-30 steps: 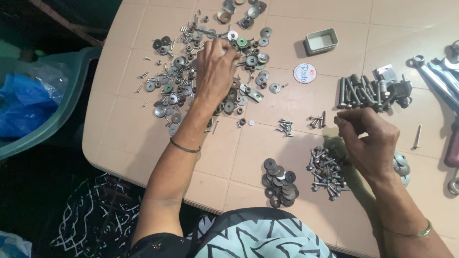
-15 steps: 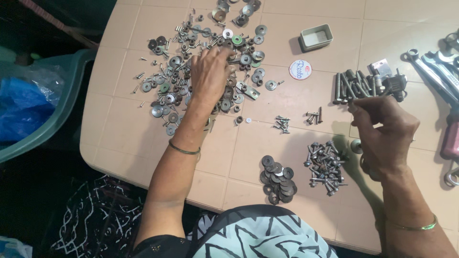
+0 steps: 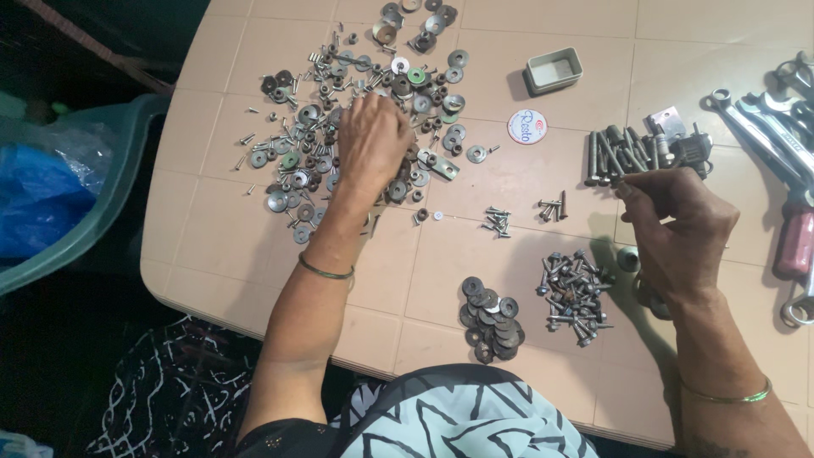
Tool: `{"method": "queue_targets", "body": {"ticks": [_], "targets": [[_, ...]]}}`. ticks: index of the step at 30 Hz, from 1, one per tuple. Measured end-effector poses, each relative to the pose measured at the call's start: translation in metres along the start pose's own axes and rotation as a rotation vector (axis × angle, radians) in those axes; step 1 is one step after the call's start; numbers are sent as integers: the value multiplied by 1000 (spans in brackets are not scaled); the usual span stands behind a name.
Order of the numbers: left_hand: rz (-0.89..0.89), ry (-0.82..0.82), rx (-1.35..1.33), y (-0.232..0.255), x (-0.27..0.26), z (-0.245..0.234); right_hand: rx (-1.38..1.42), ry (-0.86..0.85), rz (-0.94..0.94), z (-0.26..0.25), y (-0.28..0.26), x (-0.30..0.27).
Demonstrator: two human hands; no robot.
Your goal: The person sorts various metal fasteners, including bolts and washers, by hand on a table into categorized piles.
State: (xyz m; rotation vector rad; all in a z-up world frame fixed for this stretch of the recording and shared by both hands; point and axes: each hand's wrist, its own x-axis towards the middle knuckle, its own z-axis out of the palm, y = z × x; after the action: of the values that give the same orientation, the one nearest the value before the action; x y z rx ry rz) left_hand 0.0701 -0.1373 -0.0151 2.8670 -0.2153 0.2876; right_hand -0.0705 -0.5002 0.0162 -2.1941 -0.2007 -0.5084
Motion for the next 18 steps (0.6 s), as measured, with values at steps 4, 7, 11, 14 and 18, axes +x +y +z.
{"method": "queue_targets", "body": {"ticks": [4,7,11,14,18], "targets": [[-122,-98,-252,-12,-2,0,-14,10,-9,-1,2,0],[-13,98,-428,-20,-6,1,5,2,11,-1,2,0],[-31,62,-664,-16,-5,-4,-12,6,16,-1,3,2],[40,19,-754,2,-10,-19,-43,10,17,-1,-1,3],[128,-186,-799,41,-20,-36,-49,-12,39,11,-12,2]]}}
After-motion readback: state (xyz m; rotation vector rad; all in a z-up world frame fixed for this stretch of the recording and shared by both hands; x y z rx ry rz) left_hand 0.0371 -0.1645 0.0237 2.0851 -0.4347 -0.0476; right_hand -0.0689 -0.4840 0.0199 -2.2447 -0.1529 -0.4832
